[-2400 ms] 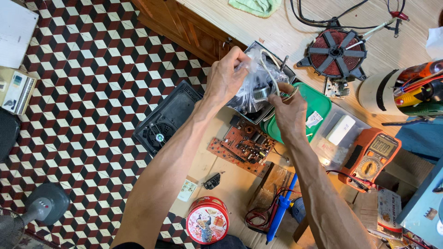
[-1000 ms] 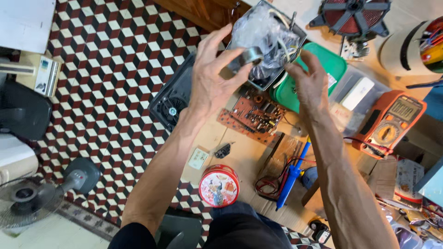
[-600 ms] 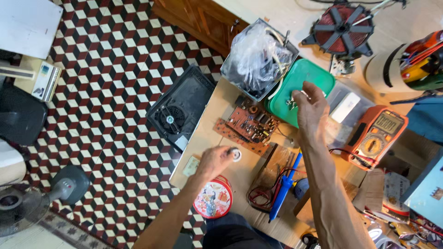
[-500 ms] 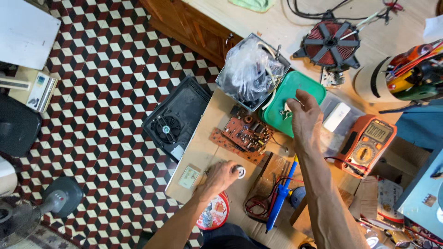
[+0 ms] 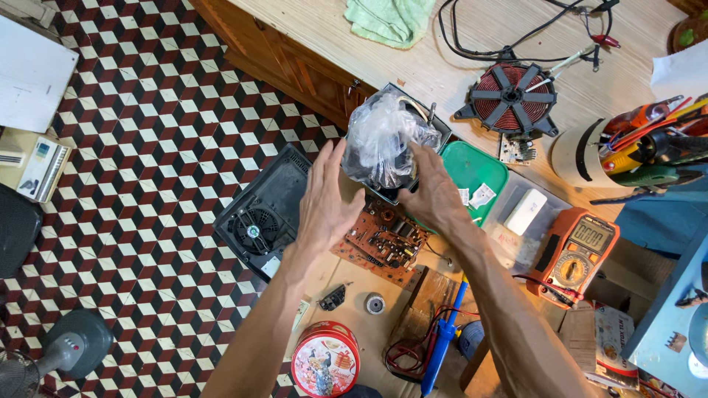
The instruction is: The person handles a toroidal transformer, using pliers to adjust wires and a soldering iron to work on connections. They also open a green container, retrieve small parts, and continue manipulating the transformer and wires on a cluttered workbench.
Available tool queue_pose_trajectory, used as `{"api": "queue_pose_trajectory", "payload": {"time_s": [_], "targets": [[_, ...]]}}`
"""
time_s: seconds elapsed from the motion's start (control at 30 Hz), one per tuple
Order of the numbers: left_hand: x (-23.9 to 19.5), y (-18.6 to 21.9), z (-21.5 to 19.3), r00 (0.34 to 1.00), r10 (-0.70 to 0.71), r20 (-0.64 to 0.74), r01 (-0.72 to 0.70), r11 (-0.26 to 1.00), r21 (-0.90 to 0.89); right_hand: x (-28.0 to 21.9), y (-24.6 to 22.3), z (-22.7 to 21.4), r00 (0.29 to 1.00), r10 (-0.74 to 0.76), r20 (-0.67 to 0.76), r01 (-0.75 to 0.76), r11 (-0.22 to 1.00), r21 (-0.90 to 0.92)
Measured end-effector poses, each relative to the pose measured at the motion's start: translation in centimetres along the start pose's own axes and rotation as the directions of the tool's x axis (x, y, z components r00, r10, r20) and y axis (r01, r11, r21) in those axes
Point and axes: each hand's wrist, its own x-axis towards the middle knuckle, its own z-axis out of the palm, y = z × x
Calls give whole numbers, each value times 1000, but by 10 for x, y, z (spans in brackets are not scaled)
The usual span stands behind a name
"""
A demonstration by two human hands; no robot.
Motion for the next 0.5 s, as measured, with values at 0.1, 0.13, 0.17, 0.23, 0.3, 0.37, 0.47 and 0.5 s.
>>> {"api": "queue_pose_trajectory", "payload": {"time_s": [0.1, 0.13, 0.17, 0.23, 0.3, 0.37, 0.47, 0.5], "targets": [[39, -7, -7, 985, 116, 128, -129, 987, 95, 2, -7, 19, 997, -43, -67, 44, 999, 17], [46, -11, -7, 972, 141, 190, -158, 984, 79, 2, -5, 20, 996, -36, -83, 43, 995, 86], [51, -16, -6, 953, 168, 254, -189, 980, 60, 2, -1, 20, 995, -24, -99, 40, 987, 157], [58, -25, -5, 941, 102, 322, -93, 995, -43, 4, 7, 17, 993, 59, -101, -24, 949, 313], [68, -29, -4, 948, 85, 307, -59, 994, -94, 9, 11, 11, 980, 188, -58, -139, 869, 475], [79, -29, -3, 974, 106, 202, -88, 992, -93, 13, 10, 5, 979, 197, -57, -138, 840, 525], [94, -19, 1, 962, 54, 267, -19, 991, -134, 19, 6, -1, 986, 161, -40, -118, 850, 513], [100, -15, 2, 956, 126, 266, -96, 988, -123, 20, 6, -2, 989, 144, -28, -111, 862, 494]]}}
